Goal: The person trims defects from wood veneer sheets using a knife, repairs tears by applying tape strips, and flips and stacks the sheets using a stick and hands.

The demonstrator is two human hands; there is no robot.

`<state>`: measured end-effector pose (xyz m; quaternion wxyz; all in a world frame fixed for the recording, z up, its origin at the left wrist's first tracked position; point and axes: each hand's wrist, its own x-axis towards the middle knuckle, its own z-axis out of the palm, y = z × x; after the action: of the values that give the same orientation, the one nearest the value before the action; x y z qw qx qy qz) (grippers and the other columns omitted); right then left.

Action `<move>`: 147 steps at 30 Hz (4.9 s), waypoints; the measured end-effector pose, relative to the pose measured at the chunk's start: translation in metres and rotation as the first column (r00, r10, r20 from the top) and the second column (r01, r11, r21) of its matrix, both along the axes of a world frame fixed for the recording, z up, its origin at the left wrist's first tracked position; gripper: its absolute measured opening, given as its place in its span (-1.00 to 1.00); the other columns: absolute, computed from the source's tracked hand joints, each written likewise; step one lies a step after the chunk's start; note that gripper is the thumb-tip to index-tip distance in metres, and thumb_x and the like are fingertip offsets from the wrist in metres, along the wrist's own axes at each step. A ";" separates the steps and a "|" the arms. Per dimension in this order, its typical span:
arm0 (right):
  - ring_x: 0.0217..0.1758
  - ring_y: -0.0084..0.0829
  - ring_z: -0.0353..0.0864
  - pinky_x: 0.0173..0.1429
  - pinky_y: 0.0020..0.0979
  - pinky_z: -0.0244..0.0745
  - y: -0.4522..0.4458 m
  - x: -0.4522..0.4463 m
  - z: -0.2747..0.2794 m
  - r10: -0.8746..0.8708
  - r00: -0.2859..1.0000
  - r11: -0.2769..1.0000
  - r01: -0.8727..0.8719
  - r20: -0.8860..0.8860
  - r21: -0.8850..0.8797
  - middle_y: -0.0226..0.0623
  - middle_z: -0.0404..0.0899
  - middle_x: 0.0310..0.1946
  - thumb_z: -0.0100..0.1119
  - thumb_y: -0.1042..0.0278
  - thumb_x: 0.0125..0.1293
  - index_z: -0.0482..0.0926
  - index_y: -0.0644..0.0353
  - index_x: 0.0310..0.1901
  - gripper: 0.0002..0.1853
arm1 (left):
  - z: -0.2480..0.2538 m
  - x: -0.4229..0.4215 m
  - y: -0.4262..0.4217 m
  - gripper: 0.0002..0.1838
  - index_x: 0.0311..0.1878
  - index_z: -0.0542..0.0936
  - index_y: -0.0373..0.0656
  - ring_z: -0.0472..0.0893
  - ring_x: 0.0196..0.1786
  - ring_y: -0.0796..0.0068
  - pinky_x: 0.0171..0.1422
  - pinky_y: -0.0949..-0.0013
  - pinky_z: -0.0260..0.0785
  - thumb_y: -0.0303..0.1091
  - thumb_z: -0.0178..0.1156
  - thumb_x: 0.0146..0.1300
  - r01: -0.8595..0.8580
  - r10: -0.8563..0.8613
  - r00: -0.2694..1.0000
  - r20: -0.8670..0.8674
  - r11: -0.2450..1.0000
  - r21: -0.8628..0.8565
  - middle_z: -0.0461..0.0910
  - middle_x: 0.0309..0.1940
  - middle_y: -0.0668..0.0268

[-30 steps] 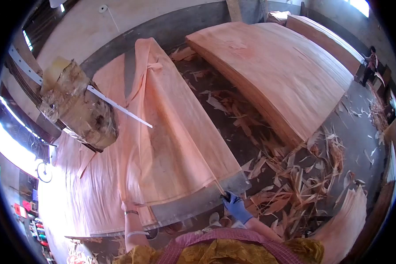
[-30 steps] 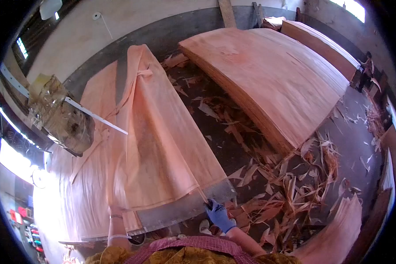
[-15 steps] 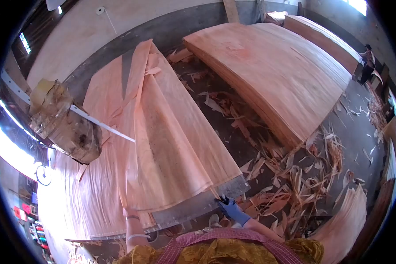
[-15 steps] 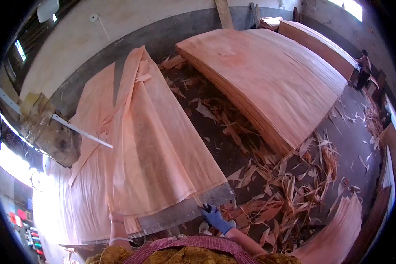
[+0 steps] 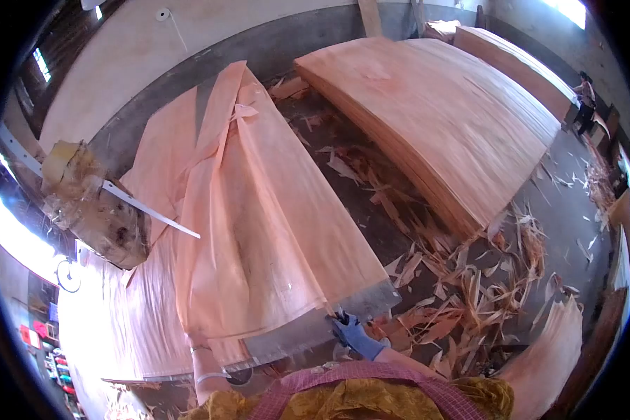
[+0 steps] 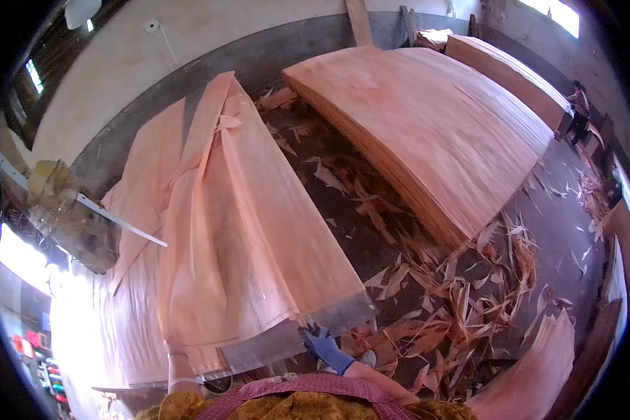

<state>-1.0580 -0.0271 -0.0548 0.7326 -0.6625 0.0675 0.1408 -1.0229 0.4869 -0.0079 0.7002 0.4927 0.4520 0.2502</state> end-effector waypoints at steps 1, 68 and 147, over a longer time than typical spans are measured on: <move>-0.38 -0.33 0.61 -0.33 -0.34 0.47 -0.005 0.005 0.025 0.014 0.993 0.998 -0.021 -0.120 -0.059 -0.19 0.57 -0.13 0.16 0.15 0.41 0.36 0.19 0.28 -0.50 | 0.001 -0.004 -0.002 -0.79 -0.41 0.45 -0.03 0.45 -0.53 0.44 -0.54 0.30 0.25 -0.22 0.02 0.35 -0.007 0.007 1.000 0.000 1.000 -0.006 0.39 -0.59 0.42; -0.82 -0.62 0.26 -0.77 -0.51 0.10 -1.368 0.502 0.115 -0.282 0.952 0.936 0.245 -0.121 -0.252 -0.50 0.37 -0.73 0.29 -0.03 0.32 0.53 -0.06 -0.01 -0.66 | -0.202 0.393 -1.457 -0.57 0.02 0.51 -0.03 0.57 -0.24 0.43 -0.14 0.33 0.52 0.09 0.24 0.30 -0.012 0.093 0.993 0.078 0.714 -0.700 0.57 -0.24 0.41; -0.76 -0.68 0.20 -0.68 -0.50 0.04 -1.391 0.422 -0.111 -0.162 0.982 0.909 0.108 -0.102 -0.403 -0.58 0.28 -0.74 0.17 0.09 0.44 0.37 -0.04 -0.47 -0.67 | -0.238 0.253 -1.436 -0.76 -0.20 0.45 -0.03 0.40 -0.50 0.57 -0.47 0.46 0.22 -0.27 0.33 0.20 -0.338 0.320 0.933 -0.164 0.937 -0.092 0.45 -0.47 0.43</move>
<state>-0.6356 -1.4177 -0.1657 0.5856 -0.7796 0.1889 0.1168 -0.7699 -0.9490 -0.2462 0.6411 0.3847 0.5925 0.2999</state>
